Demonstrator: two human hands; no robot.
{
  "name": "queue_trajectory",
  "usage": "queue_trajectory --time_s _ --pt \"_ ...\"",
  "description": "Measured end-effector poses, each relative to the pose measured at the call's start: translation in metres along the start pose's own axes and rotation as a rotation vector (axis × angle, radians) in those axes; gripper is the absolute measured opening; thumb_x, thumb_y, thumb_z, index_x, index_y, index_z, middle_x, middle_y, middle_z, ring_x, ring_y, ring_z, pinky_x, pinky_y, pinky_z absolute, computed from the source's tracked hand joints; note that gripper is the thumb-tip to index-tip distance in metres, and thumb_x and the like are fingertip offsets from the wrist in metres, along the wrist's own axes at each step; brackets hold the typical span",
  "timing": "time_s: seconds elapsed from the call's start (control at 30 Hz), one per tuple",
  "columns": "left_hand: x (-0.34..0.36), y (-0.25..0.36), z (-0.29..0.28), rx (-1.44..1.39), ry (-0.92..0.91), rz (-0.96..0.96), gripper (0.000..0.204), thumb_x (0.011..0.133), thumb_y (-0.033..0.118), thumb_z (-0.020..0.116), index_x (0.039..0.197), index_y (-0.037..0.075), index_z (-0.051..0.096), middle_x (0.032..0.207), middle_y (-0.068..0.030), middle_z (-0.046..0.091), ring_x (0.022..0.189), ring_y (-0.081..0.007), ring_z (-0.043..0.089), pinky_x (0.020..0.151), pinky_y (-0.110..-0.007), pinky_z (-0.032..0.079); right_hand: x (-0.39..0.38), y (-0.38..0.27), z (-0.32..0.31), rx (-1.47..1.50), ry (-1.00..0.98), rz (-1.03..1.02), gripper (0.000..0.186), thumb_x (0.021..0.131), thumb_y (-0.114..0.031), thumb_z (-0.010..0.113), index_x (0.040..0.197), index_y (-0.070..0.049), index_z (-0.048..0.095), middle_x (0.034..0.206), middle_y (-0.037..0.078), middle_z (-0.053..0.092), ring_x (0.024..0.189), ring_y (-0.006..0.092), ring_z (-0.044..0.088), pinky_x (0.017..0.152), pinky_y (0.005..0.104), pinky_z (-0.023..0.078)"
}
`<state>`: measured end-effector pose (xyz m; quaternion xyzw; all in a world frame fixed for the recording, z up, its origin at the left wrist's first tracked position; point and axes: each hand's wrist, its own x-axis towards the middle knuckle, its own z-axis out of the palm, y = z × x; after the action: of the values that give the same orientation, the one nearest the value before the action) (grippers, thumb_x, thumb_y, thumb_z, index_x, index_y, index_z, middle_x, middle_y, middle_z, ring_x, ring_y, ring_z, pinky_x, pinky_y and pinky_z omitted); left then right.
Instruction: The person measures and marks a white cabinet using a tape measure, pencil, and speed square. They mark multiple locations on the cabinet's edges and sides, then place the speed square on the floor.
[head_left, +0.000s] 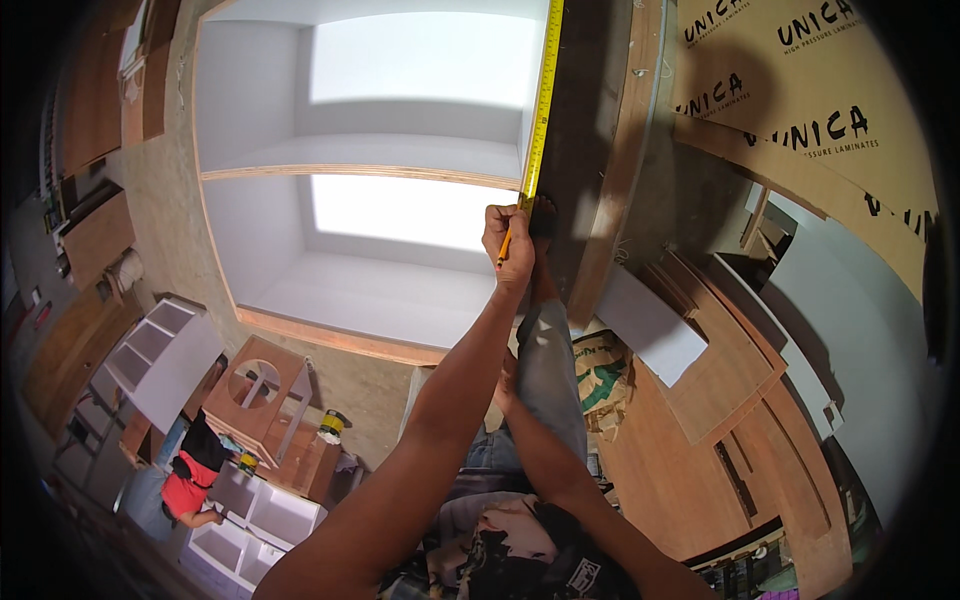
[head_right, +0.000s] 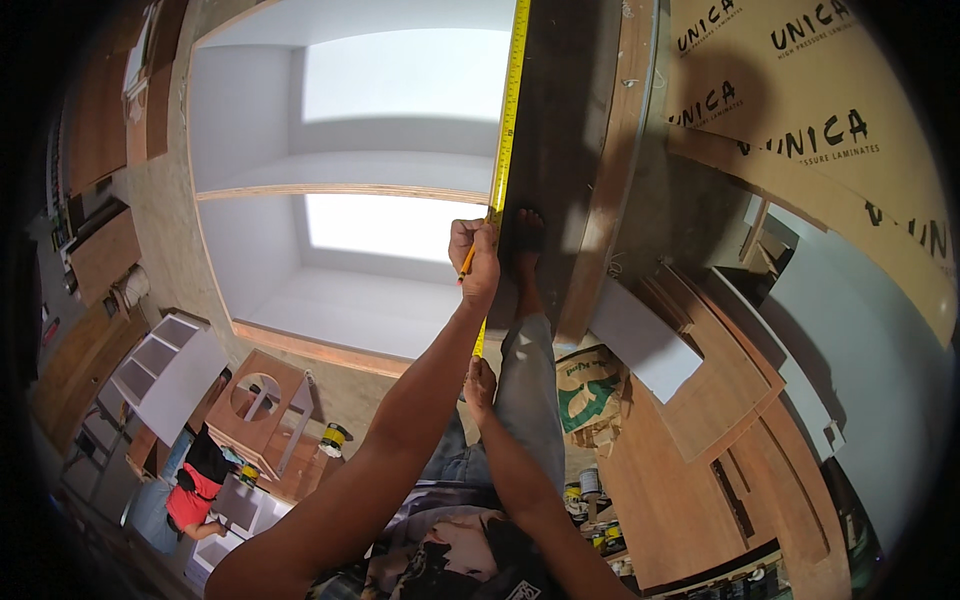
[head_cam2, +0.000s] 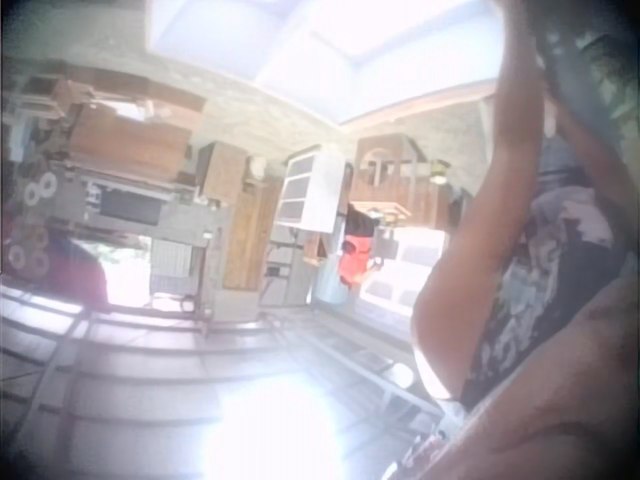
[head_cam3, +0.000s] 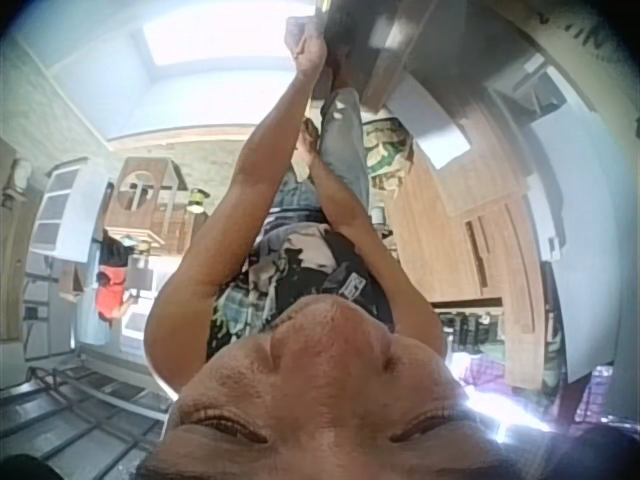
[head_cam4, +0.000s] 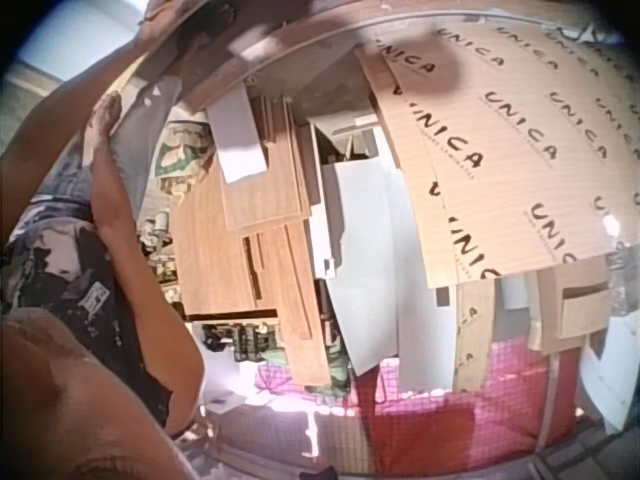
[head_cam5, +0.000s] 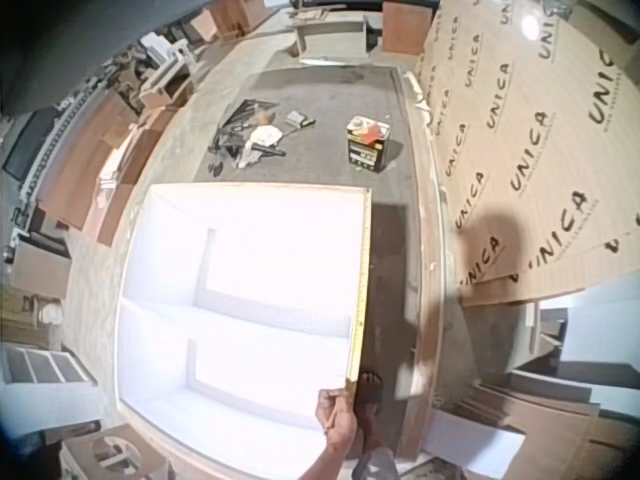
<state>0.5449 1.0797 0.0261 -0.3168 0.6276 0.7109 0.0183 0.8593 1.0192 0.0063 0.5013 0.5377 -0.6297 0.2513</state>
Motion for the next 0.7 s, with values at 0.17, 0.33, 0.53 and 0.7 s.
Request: queue_trajectory --time_s 0.17,0.33,0.53,0.7 --pt "-0.002 0.004 0.004 -0.023 0.036 -0.002 0.007 0.092 0.005 0.056 0.089 0.005 0.05 0.081 -0.0013 0.055 0.077 -0.006 0.05 0.073 -0.023 0.044 0.002 0.004 0.0 0.017 0.02 0.002 0.05 0.104 -0.045 0.037 0.093 -0.002 0.059 0.077 0.011 0.063 0.072 0.0265 0.062 0.068 0.0402 0.047" --pt "-0.001 0.003 0.001 0.119 0.017 0.018 0.008 0.092 0.004 0.056 0.087 0.004 0.05 0.081 -0.0013 0.054 0.078 -0.0067 0.049 0.073 -0.023 0.044 -0.001 0.003 -0.004 -0.115 0.007 -0.029 0.049 0.104 -0.044 0.035 0.096 -0.002 0.061 0.08 0.014 0.065 0.075 0.0314 0.064 0.07 0.0419 0.047" --pt "-0.003 0.002 0.003 0.098 0.028 0.028 0.008 0.092 0.004 0.057 0.087 0.004 0.05 0.082 -0.0002 0.054 0.078 -0.0061 0.048 0.073 -0.022 0.043 -0.004 -0.01 -0.004 -0.146 -0.01 -0.008 0.049 0.103 -0.044 0.036 0.097 -0.002 0.061 0.08 0.014 0.065 0.075 0.0317 0.063 0.07 0.0425 0.047" --pt "-0.005 0.009 0.002 0.131 0.001 -0.008 0.008 0.092 0.004 0.057 0.088 0.005 0.05 0.082 0.0004 0.054 0.078 -0.0054 0.047 0.073 -0.022 0.043 -0.002 -0.012 -0.006 -0.152 -0.012 -0.033 0.047 0.104 -0.042 0.036 0.097 -0.003 0.061 0.081 0.015 0.066 0.076 0.032 0.064 0.07 0.0428 0.047"
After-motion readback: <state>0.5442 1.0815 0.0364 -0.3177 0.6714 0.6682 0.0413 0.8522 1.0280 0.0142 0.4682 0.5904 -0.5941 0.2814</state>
